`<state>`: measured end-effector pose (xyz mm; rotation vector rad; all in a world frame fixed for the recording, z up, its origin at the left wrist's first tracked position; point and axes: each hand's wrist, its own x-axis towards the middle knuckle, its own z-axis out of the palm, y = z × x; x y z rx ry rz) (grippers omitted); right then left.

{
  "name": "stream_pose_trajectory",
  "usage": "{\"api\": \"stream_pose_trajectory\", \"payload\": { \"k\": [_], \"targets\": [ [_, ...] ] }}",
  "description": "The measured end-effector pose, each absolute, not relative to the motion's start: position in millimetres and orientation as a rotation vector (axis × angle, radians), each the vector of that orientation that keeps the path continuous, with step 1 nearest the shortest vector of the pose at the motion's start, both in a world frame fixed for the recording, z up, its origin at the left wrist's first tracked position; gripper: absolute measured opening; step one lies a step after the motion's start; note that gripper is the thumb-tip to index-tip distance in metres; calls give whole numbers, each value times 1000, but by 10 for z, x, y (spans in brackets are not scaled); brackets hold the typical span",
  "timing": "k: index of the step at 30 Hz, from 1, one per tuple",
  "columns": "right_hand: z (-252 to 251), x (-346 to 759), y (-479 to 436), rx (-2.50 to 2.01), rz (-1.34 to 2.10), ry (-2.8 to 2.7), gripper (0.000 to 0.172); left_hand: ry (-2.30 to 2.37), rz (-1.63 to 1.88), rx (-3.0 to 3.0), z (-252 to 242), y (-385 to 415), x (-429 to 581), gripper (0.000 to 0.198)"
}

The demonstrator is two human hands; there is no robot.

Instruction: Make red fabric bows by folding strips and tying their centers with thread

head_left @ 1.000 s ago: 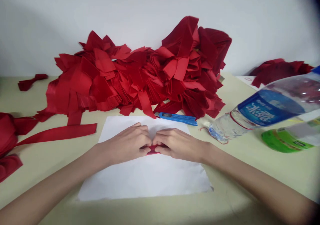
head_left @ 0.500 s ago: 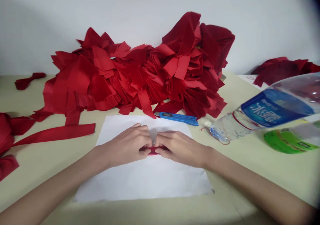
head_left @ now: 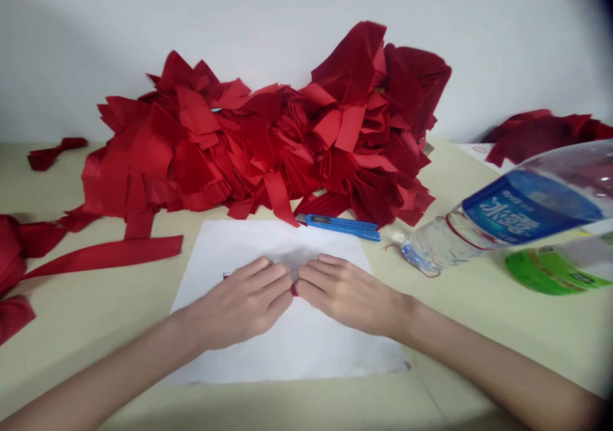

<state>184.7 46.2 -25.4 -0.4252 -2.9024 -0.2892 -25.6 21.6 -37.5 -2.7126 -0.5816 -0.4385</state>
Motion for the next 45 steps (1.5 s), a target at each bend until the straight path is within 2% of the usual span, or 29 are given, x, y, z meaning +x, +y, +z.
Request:
{"api": "stream_pose_trajectory", "payload": {
  "k": [6, 12, 20, 26, 31, 36, 45],
  "targets": [
    [-289, 1844, 431, -239, -404, -2806, 22, -507, -475, -2665, -419, 125, -286, 23],
    [-291, 1880, 408, -164, -477, -2813, 20, -703, -457, -2782, -442, 65, -300, 23],
    [-286, 1912, 388, -521, -45, -2738, 16, -967, -569, -2856, -495, 63, -229, 21],
    [-294, 1857, 406, -547, 1, -2721, 24, -1142, -725, -2956, -415, 124, -170, 24],
    [-288, 1816, 423, -529, -72, -2725, 27, -1161, -737, -2983, -406, 132, -180, 26],
    [-278, 1780, 411, -546, -196, -2756, 29, -1136, -605, -3002, -388, 147, -187, 27],
    [-259, 1702, 379, -412, -615, -2849, 23, -1196, -694, -3028, -346, 196, -176, 29]
  ]
}}
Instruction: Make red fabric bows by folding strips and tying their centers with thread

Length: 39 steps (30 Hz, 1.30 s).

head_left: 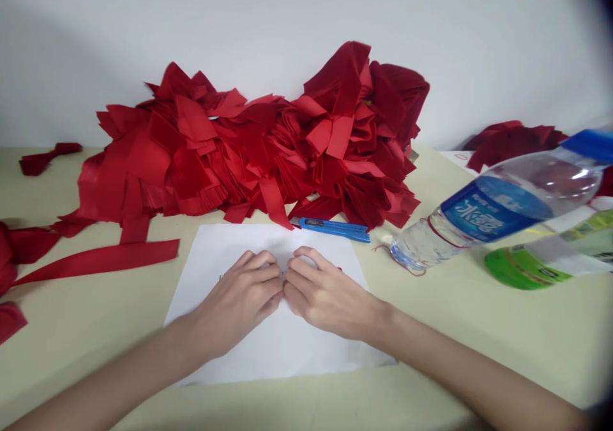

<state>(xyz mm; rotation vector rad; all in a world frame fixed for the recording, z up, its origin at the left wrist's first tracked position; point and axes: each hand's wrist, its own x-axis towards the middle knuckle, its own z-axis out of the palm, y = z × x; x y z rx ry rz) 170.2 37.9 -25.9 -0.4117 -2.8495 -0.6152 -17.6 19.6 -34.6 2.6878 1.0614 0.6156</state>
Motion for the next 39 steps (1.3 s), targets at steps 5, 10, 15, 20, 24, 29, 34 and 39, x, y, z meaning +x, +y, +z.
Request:
{"api": "stream_pose_trajectory", "payload": {
  "k": [5, 10, 15, 20, 24, 29, 34, 39],
  "targets": [
    [-302, 1683, 431, -396, -650, -2857, 22, 1110, 648, 2589, -364, 216, -191, 26],
    [-366, 1686, 454, -465, -626, -2858, 22, 1132, 623, 2566, -301, 219, -217, 19],
    [-398, 1698, 464, -470, -550, -2847, 21, 1198, 686, 2569, -297, 211, -178, 16],
    [-363, 1743, 458, -526, -283, -2849, 23, 1169, 732, 2556, -359, 203, -138, 19],
    [-311, 1759, 441, -657, 138, -2708, 18, 1186, 758, 2546, -374, 196, -133, 18],
    [-332, 1711, 423, -751, 184, -2618, 18, 1217, 733, 2673, -359, 188, -131, 20],
    [-367, 1694, 429, -734, 132, -2617, 18, 1427, 600, 2926, -301, 54, -63, 23],
    [-378, 1704, 446, -745, 117, -2567, 15, 1105, 1120, 3242, -313, -285, 77, 27]
  ]
}}
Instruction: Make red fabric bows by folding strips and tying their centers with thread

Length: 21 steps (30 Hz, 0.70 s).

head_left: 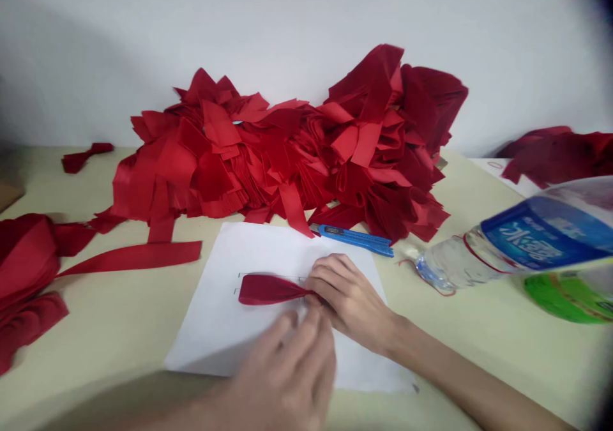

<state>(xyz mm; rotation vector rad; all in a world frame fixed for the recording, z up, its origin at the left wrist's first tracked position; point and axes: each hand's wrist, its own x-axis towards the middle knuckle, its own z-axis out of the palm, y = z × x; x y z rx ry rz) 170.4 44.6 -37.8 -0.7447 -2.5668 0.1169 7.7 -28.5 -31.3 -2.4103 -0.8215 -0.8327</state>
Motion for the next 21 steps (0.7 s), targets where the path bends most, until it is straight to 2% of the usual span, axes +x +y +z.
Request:
{"api": "stream_pose_trajectory", "payload": {
  "k": [3, 7, 10, 14, 21],
  "targets": [
    [-370, 1676, 456, -763, 104, -2546, 13, -677, -883, -2456, -374, -417, 128, 24],
    [-365, 1631, 456, -774, 85, -2555, 14, -761, -855, -2542, -410, -393, 101, 20],
    [-377, 1620, 455, -766, 85, -2550, 15, -1016, -901, -2615, -360, -236, 25, 21],
    [-386, 1619, 451, -786, 73, -2534, 16, -1649, -897, -2681, -281, 44, -91, 16],
    [-379, 1617, 444, -814, 94, -2528, 18, -1748, -835, -2760, -298, 203, -110, 17]
  ]
}}
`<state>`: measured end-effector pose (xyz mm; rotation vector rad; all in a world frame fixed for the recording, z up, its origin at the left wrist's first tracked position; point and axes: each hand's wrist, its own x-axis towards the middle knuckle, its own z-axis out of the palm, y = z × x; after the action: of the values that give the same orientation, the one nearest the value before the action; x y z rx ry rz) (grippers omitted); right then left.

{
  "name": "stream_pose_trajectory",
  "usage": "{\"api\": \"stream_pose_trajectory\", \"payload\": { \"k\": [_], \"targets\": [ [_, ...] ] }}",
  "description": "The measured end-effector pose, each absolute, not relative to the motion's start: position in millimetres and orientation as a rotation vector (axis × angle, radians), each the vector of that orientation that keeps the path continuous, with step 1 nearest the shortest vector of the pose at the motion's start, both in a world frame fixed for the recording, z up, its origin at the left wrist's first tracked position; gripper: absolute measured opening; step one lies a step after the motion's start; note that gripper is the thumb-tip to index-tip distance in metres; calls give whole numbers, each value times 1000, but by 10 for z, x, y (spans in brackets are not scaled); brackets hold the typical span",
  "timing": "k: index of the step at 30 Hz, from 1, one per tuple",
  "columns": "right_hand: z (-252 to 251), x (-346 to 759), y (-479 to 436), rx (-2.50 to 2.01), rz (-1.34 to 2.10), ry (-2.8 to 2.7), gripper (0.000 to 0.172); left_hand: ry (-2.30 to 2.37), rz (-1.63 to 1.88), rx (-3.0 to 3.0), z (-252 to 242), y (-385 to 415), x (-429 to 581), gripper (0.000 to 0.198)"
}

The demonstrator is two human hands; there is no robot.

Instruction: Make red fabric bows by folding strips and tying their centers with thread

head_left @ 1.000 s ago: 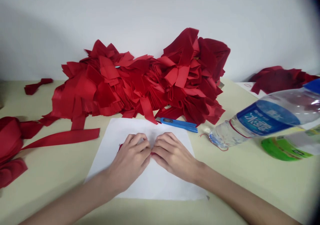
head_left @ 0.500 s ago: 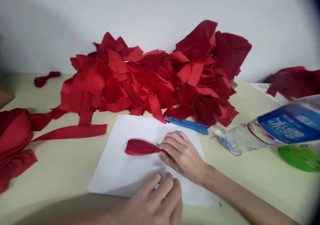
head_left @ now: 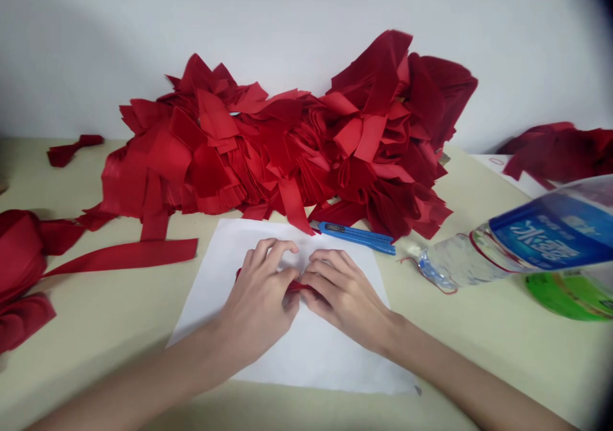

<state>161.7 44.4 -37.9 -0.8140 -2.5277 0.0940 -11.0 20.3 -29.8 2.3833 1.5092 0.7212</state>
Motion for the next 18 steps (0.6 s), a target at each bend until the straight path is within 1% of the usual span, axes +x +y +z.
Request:
{"api": "stream_pose_trajectory", "payload": {
  "k": [4, 8, 12, 15, 18],
  "targets": [
    [-389, 1626, 451, -806, 91, -2527, 20, 1429, 689, 2432, -292, 238, -112, 18],
    [-404, 1640, 450, -819, 106, -2524, 21, 1350, 642, 2469, -283, 305, -152, 24],
    [-451, 1630, 431, -812, 120, -2510, 22, 1247, 590, 2520, -273, 340, -173, 24],
    [-455, 1626, 437, -823, 199, -2492, 22, 1244, 576, 2524, -262, 340, -170, 25],
    [-343, 1714, 511, -851, 365, -2442, 15, 1244, 584, 2512, -247, 335, -158, 25]
  ]
}}
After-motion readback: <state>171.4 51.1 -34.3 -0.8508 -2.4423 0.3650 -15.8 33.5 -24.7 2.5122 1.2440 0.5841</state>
